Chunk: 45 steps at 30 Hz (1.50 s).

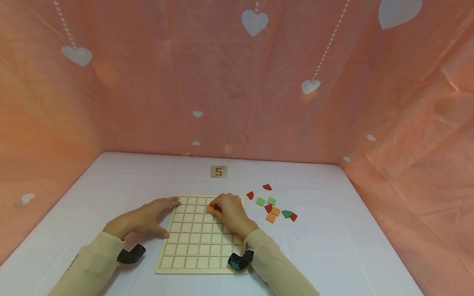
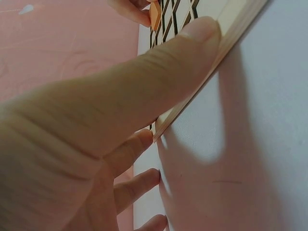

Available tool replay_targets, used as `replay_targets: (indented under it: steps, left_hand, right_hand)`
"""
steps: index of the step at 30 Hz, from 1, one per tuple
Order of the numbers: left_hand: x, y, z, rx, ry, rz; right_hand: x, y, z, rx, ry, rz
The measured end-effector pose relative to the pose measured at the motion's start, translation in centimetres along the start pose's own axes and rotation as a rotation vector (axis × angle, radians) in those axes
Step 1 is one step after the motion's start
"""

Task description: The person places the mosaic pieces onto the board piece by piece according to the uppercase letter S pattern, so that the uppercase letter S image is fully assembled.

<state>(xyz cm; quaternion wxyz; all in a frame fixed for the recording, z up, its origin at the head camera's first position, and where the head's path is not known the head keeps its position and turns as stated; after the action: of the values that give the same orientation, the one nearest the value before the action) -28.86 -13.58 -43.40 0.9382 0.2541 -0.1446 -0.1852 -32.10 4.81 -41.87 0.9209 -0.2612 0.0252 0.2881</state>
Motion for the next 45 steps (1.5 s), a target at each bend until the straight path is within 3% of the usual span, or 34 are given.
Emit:
replay_targets:
  steps: [8, 29, 35, 40, 45]
  left_hand:
    - [0.0, 0.1, -0.1, -0.021, -0.004, -0.029]
    - [0.2, 0.1, 0.0, -0.007, -0.006, 0.003]
    - [0.0, -0.1, -0.2, -0.001, -0.004, 0.012]
    - [0.1, -0.1, -0.2, 0.0, 0.0, 0.019]
    - [0.1, 0.0, -0.1, -0.002, 0.005, 0.012]
  right_hand:
    - [0.1, -0.4, -0.1, -0.003, 0.003, 0.014]
    - [-0.1, -0.2, -0.5, -0.02, 0.011, -0.002]
    - [-0.1, -0.1, -0.7, -0.024, -0.03, -0.019]
    - [0.1, -0.1, -0.5, -0.048, -0.052, -0.025]
    - [0.0, -0.1, 0.5, -0.086, -0.014, -0.015]
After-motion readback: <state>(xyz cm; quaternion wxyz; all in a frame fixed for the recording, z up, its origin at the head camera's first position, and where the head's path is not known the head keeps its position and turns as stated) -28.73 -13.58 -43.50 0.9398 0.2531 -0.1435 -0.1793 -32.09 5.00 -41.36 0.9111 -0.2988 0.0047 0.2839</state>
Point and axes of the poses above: each hand's wrist, its own x-axis away from the middle knuckle, its own z-axis out of the back of the hand, y = z × x, the point moved 10 cm from there along -x, towards the middle knuckle, and after that the axes turned 1 degree about -z, right-handed, at the moved point
